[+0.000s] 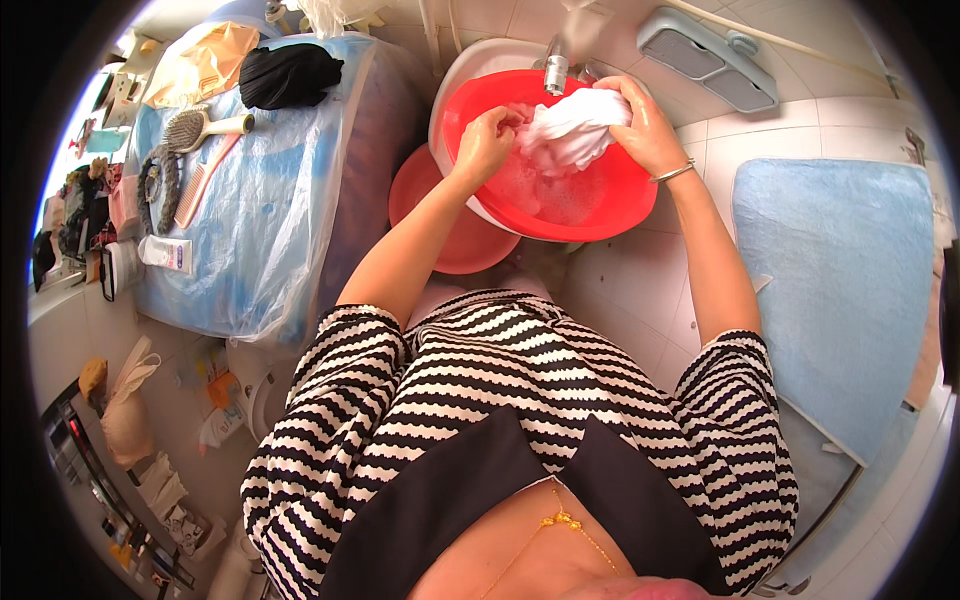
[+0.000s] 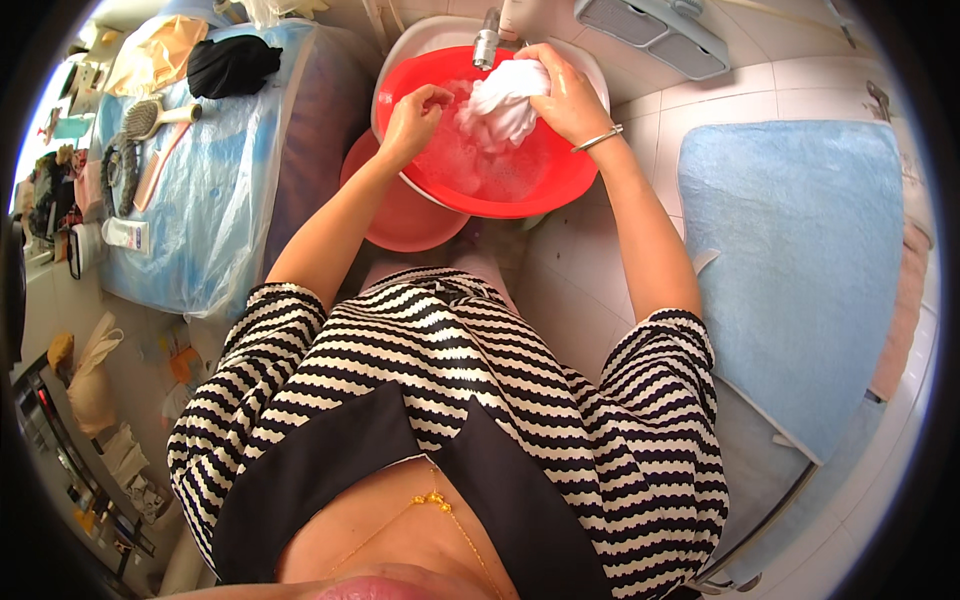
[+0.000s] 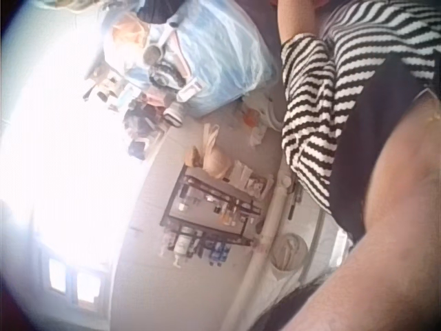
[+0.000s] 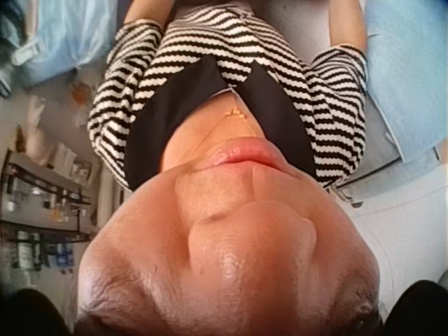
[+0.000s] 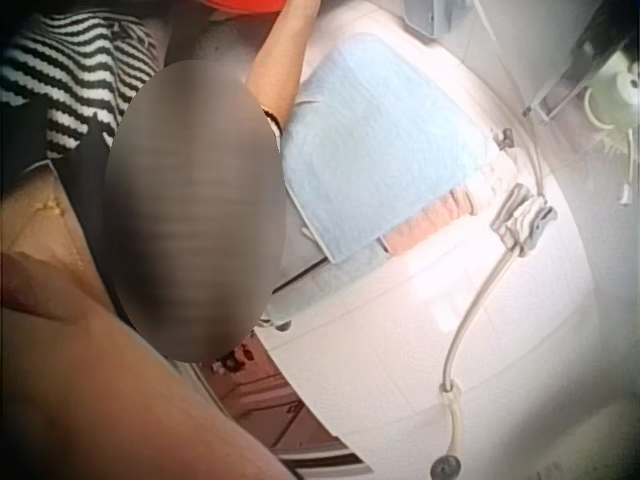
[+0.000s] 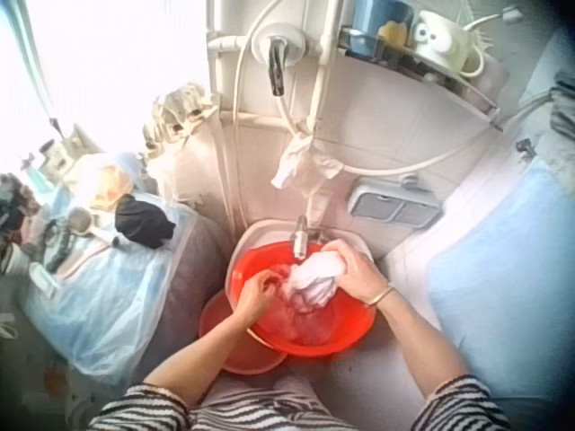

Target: The person pours soapy water from a basin into a toilet, rinses the basin, and washes a towel, a white shirt, and a black garment by hand with water, hanging the towel on a rack.

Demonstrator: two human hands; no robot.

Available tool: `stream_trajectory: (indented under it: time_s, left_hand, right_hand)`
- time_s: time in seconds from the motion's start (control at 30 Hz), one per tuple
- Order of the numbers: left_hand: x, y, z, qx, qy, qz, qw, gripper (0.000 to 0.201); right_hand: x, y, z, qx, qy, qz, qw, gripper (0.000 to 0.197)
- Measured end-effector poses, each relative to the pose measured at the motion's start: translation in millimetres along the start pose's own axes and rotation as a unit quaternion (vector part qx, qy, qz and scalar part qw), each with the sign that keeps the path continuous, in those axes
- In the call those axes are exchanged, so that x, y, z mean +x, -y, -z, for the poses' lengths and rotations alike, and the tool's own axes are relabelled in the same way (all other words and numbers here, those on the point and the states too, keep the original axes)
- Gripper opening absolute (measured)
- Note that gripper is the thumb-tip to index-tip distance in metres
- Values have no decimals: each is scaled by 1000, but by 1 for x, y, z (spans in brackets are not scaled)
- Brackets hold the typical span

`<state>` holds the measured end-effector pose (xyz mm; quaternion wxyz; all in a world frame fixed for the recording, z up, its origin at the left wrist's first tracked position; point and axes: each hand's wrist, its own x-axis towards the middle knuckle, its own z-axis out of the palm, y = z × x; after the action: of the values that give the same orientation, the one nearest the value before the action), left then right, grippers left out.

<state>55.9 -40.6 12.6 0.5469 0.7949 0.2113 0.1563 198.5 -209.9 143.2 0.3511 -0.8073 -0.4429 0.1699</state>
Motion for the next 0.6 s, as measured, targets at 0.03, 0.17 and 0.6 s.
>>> stream_trajectory:
  time_s: [0.03, 0.17, 0.6]
  left_hand:
    - [0, 1, -1, -13, -7, -8, 1000, 24]
    - [-3, -19, 4, -60, 44, -72, 995, 55]
    - [-14, -15, -54, -144, -41, -18, 989, 66]
  right_hand:
    - [-1, 10, 10, 48, -11, 6, 999, 41]
    - [-8, 55, 38, 156, -66, 46, 985, 42]
    - [-23, 97, -3, 286, -58, 118, 949, 40]
